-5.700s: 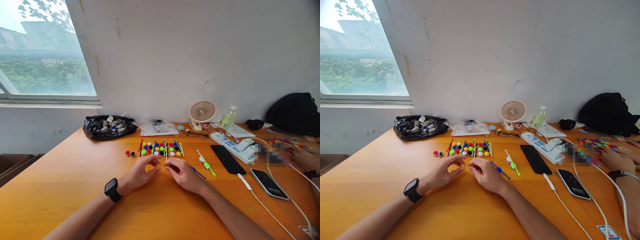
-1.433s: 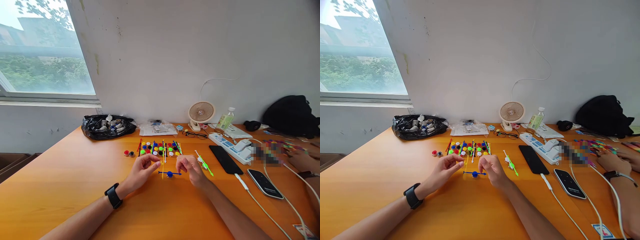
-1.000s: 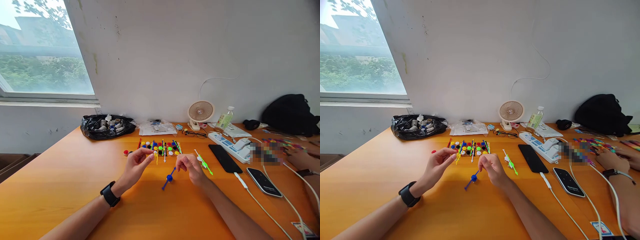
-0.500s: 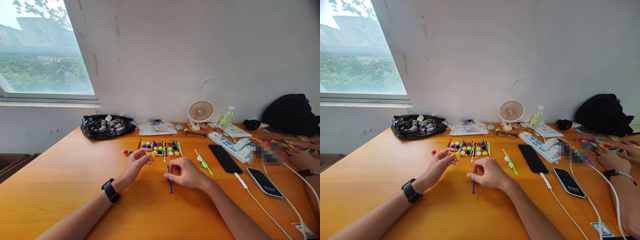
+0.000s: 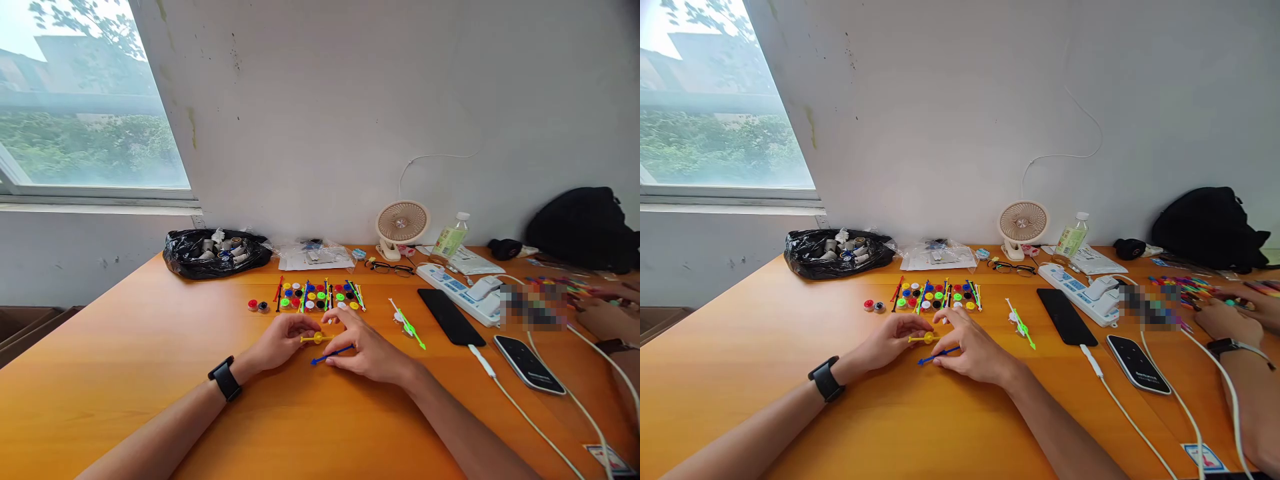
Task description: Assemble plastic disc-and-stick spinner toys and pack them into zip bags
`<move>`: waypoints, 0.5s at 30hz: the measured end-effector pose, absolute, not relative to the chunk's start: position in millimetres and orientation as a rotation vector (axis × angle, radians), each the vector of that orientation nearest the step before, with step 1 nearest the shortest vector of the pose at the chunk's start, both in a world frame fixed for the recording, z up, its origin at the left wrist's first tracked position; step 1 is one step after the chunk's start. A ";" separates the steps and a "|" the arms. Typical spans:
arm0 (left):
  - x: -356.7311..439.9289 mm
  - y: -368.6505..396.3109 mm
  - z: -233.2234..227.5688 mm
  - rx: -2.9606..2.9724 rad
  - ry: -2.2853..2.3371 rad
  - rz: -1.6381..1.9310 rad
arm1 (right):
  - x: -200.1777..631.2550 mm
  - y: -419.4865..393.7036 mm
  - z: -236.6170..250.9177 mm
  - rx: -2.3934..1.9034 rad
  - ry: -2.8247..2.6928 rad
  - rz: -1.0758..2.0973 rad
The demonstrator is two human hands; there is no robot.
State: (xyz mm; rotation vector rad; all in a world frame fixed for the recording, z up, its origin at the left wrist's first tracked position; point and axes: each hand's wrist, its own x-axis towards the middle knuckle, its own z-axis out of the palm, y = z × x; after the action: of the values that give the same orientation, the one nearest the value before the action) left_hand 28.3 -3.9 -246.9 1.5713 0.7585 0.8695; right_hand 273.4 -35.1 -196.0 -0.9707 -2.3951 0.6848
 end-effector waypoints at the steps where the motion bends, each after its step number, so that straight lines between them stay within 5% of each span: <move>1: 28.7 -5.0 -246.7 1.629 0.745 0.856 | 272.6 -35.0 -197.4 -0.953 -2.392 0.706; 15: 7.7 4.3 -230.0 2.301 1.201 1.117 | 282.9 -30.7 -188.3 -1.247 -2.432 0.551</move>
State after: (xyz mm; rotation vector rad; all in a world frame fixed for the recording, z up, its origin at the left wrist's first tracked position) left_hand 7.7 4.3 -230.0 2.3013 1.2007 1.1165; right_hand 282.9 -30.7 -188.3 -1.2469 -2.4319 0.5514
